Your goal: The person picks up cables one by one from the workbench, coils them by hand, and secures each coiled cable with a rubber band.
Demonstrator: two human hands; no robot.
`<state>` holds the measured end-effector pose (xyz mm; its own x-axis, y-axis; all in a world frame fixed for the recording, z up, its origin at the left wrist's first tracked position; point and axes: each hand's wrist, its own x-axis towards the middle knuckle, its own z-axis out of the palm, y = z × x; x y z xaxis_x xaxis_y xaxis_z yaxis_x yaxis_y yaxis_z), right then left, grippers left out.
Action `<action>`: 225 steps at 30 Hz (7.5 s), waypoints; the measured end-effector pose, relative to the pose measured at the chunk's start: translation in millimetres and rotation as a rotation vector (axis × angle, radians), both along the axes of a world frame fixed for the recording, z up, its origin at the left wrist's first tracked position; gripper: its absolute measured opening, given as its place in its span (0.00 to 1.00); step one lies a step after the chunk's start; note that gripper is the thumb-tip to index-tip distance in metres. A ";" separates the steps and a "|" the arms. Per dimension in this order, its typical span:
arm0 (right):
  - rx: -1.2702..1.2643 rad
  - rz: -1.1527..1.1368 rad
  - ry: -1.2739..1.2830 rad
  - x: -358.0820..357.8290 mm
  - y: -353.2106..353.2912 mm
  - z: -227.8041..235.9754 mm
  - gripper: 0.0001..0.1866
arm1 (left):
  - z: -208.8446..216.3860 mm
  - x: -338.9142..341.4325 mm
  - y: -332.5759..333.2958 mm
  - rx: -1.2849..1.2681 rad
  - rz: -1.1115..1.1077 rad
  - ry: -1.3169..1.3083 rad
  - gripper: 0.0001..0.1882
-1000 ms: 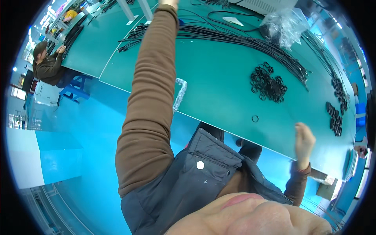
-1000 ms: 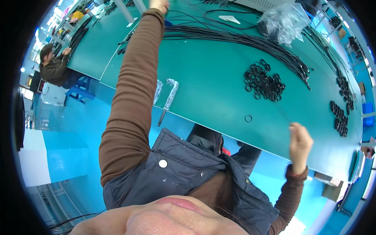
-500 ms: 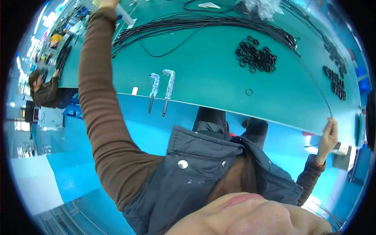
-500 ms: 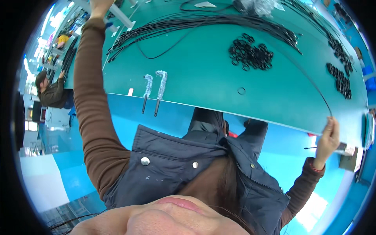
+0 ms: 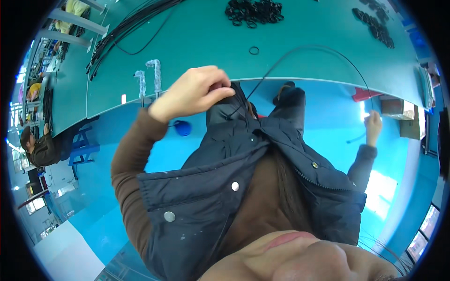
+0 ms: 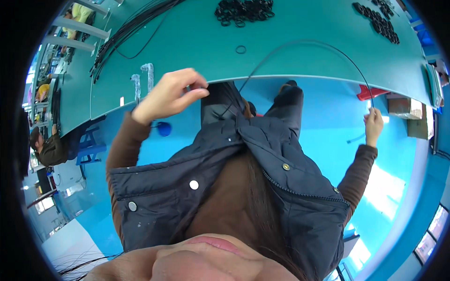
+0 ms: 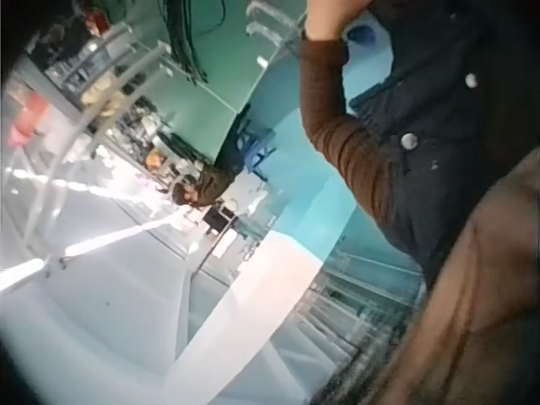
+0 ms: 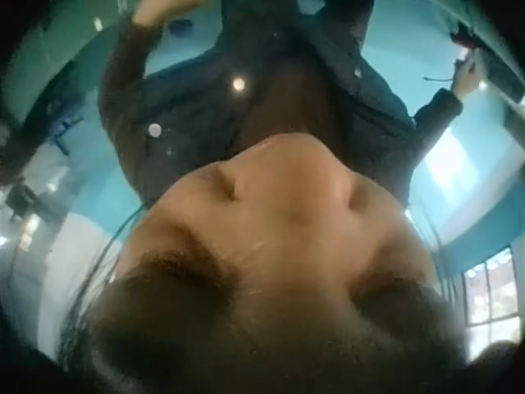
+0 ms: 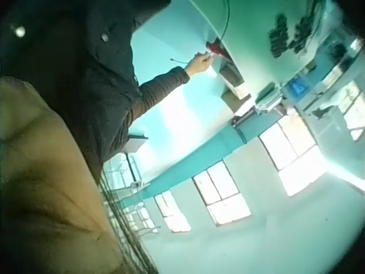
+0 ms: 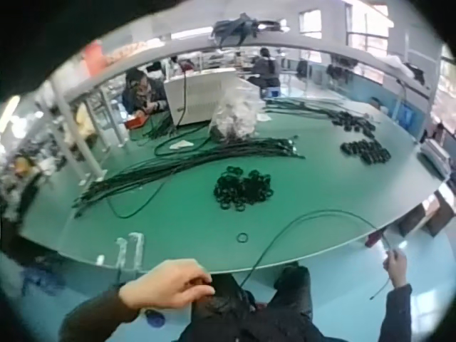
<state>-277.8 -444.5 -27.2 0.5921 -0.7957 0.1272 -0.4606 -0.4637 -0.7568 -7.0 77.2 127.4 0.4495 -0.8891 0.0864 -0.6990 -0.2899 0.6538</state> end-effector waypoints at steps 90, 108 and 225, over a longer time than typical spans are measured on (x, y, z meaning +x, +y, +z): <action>0.246 1.059 -0.385 167.1 249.6 59.2 0.08 | -77.5 -46.3 -73.4 -0.333 -0.102 1.391 0.19; -0.095 1.122 -0.195 153.0 254.4 115.2 0.05 | -101.7 -44.0 -74.7 -0.540 0.083 1.071 0.21; 0.768 1.142 -0.250 199.4 254.6 55.4 0.20 | -117.8 -38.3 -79.7 -0.626 0.060 1.047 0.17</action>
